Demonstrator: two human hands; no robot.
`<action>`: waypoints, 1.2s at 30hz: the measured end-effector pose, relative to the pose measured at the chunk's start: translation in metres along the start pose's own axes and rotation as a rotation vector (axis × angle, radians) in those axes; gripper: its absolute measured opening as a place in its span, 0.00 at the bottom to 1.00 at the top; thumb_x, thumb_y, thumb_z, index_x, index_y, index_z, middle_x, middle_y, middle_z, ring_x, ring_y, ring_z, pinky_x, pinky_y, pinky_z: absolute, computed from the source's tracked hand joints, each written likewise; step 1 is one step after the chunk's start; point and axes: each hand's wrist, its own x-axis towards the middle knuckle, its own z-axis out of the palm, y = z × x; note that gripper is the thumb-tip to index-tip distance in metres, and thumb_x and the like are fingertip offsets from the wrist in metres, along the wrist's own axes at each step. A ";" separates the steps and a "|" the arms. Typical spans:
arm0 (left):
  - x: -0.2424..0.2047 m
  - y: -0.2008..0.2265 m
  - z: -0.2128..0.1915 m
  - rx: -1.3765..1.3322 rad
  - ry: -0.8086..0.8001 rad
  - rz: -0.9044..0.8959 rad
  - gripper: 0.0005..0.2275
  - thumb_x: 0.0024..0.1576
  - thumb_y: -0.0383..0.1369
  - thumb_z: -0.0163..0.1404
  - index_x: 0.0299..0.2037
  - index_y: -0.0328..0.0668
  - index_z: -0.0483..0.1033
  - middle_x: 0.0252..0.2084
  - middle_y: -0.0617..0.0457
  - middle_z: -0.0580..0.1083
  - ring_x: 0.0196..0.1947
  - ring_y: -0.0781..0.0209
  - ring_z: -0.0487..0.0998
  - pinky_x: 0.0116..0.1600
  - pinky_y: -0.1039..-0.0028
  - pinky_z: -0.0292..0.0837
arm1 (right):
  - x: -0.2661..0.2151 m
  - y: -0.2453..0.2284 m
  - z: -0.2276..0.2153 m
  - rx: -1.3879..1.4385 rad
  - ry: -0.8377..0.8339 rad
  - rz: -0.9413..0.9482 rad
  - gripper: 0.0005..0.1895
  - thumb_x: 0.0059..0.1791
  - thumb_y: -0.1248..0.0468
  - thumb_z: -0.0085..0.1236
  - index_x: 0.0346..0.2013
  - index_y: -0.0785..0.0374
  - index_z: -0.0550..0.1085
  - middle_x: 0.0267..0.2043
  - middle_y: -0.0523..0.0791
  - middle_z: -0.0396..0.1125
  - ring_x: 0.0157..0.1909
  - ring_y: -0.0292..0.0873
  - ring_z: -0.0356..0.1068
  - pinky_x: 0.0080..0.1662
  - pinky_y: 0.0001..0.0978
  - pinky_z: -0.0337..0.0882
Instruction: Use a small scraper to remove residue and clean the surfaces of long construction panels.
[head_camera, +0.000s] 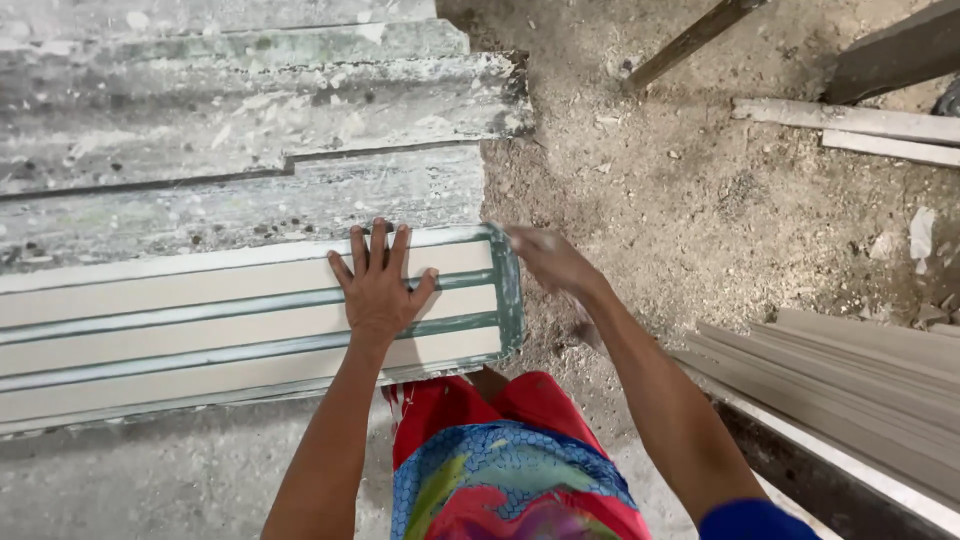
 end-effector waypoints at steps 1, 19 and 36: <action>0.003 -0.002 0.001 0.003 0.009 0.007 0.30 0.55 0.58 0.45 0.67 0.58 0.72 0.69 0.50 0.66 0.70 0.39 0.64 0.63 0.36 0.53 | 0.024 -0.012 -0.004 -0.171 -0.124 -0.030 0.34 0.57 0.43 0.45 0.70 0.63 0.63 0.16 0.43 0.60 0.10 0.31 0.51 0.15 0.25 0.58; 0.011 -0.009 0.008 0.008 0.101 0.043 0.31 0.53 0.59 0.47 0.63 0.57 0.77 0.67 0.49 0.71 0.68 0.39 0.67 0.63 0.37 0.54 | -0.086 0.116 0.083 0.563 0.661 0.375 0.22 0.58 0.49 0.32 0.46 0.65 0.66 0.26 0.55 0.72 0.17 0.49 0.70 0.19 0.39 0.73; -0.002 -0.008 0.014 -0.040 0.064 0.000 0.32 0.52 0.58 0.50 0.67 0.58 0.74 0.70 0.50 0.68 0.70 0.38 0.64 0.63 0.34 0.53 | -0.128 0.084 0.173 0.554 0.315 0.438 0.16 0.54 0.66 0.44 0.40 0.80 0.73 0.21 0.58 0.69 0.15 0.53 0.69 0.18 0.43 0.73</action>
